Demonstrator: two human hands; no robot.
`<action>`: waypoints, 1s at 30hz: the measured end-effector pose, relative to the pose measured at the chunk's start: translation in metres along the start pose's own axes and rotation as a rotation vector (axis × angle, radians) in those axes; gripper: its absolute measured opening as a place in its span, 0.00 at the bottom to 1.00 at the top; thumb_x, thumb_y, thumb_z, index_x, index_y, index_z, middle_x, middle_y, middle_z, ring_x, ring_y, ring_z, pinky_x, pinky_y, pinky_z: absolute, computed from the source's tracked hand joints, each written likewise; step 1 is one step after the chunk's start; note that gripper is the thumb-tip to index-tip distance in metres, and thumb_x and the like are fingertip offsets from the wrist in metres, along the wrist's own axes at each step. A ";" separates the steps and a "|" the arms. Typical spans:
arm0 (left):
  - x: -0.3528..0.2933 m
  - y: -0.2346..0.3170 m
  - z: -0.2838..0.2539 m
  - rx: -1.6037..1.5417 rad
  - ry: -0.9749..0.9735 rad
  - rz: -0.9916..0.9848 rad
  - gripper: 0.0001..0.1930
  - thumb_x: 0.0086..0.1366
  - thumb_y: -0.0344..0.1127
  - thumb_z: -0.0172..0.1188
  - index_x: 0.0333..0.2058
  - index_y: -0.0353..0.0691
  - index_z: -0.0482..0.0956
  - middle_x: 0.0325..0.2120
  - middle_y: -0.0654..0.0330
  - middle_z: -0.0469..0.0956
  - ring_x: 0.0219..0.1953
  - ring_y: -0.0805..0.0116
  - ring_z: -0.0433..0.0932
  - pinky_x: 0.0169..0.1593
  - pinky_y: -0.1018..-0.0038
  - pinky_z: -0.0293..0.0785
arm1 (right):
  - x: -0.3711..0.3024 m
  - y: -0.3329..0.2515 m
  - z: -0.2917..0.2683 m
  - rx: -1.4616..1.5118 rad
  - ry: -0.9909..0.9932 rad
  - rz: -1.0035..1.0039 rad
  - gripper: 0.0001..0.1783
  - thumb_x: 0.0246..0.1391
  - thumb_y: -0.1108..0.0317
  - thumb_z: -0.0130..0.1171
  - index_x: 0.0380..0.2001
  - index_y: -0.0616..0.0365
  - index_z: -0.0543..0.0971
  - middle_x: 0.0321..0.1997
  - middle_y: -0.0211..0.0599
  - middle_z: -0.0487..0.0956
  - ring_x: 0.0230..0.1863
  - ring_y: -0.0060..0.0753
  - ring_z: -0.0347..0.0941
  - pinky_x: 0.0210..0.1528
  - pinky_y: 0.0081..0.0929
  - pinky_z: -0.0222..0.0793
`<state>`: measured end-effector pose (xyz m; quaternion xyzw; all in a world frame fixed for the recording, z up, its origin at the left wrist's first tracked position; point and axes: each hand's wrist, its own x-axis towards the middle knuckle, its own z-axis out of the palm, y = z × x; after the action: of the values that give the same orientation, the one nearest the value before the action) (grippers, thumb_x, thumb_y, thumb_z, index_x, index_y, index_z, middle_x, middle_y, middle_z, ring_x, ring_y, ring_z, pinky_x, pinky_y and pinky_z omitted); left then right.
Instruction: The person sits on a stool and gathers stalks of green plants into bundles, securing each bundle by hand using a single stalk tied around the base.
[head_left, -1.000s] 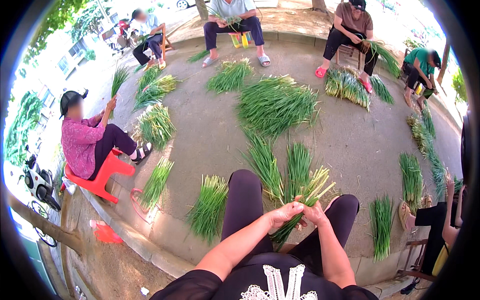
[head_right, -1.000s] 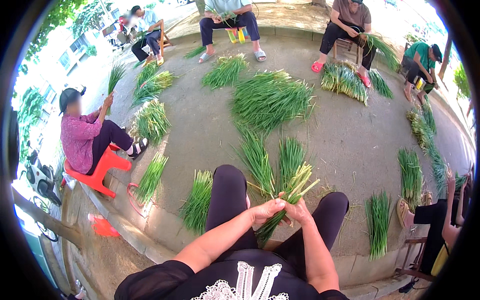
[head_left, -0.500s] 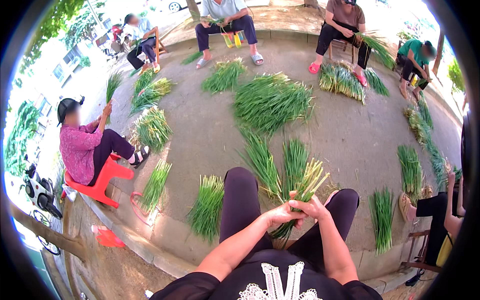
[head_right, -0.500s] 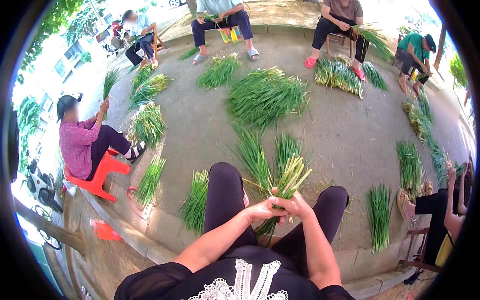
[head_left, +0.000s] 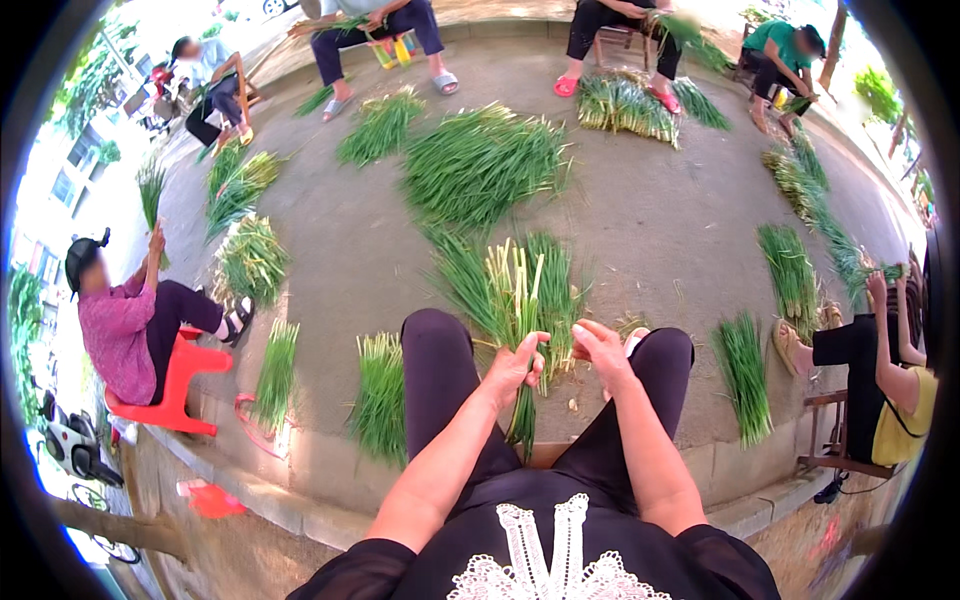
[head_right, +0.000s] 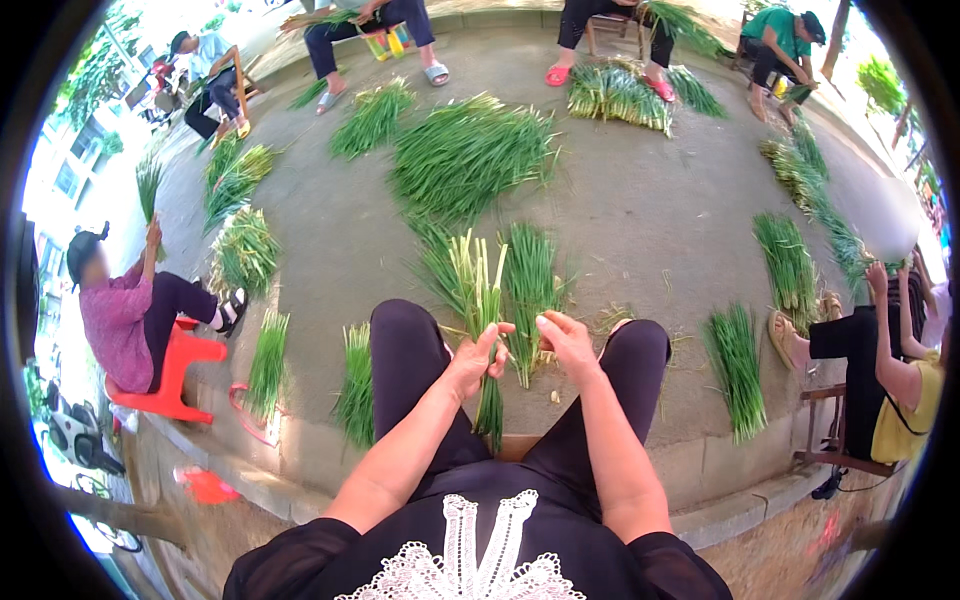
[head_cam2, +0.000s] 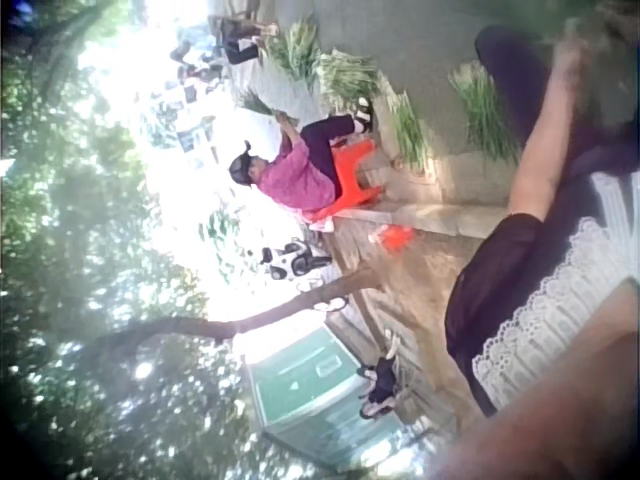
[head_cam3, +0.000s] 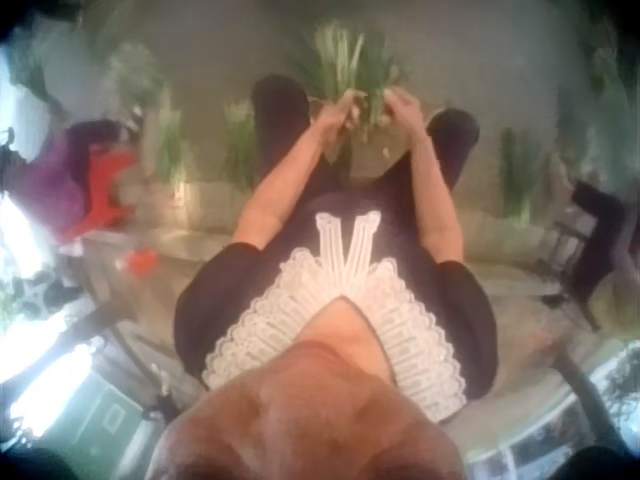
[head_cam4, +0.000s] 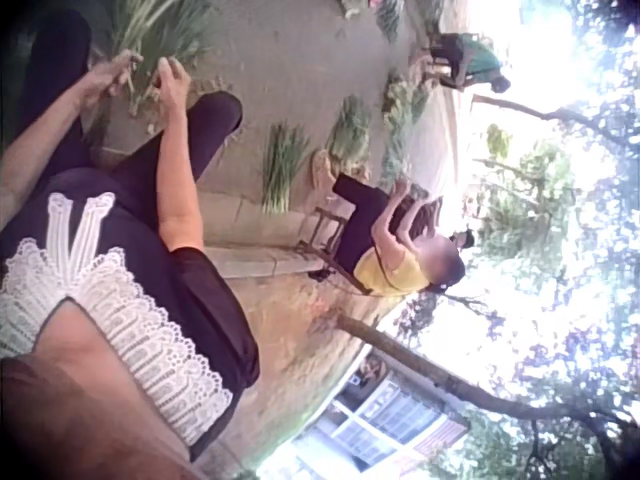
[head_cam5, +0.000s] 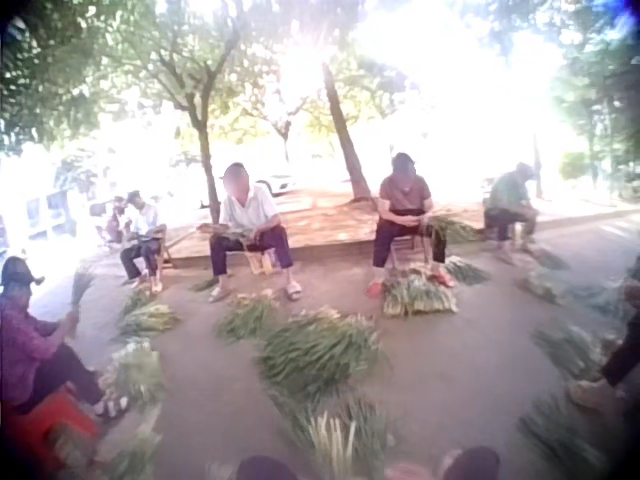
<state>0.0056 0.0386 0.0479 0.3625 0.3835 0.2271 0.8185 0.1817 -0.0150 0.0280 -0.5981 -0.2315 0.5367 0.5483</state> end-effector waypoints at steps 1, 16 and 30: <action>-0.001 -0.002 0.002 -0.055 -0.007 0.002 0.20 0.63 0.50 0.48 0.43 0.40 0.71 0.15 0.68 0.66 0.13 0.80 0.60 0.17 0.83 0.57 | -0.004 0.003 0.006 0.018 0.022 0.034 0.21 0.51 0.60 0.58 0.44 0.63 0.73 0.24 0.23 0.72 0.23 0.13 0.64 0.29 0.17 0.66; 0.006 -0.022 0.005 0.278 -0.028 0.006 0.09 0.58 0.40 0.58 0.30 0.40 0.74 0.20 0.64 0.74 0.18 0.76 0.70 0.22 0.80 0.65 | -0.019 0.004 0.007 -0.158 -0.399 -0.127 0.16 0.56 0.63 0.49 0.42 0.64 0.74 0.28 0.27 0.75 0.28 0.17 0.67 0.34 0.20 0.64; 0.012 -0.016 0.000 0.065 0.041 -0.085 0.12 0.61 0.40 0.54 0.38 0.38 0.72 0.15 0.68 0.66 0.13 0.78 0.62 0.18 0.82 0.59 | -0.002 0.013 -0.004 -0.076 0.060 -0.210 0.14 0.53 0.62 0.53 0.20 0.59 0.75 0.16 0.23 0.69 0.19 0.13 0.62 0.21 0.17 0.58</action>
<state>0.0143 0.0362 0.0298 0.3674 0.4224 0.1869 0.8073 0.1804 -0.0224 0.0159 -0.6069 -0.2965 0.4490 0.5850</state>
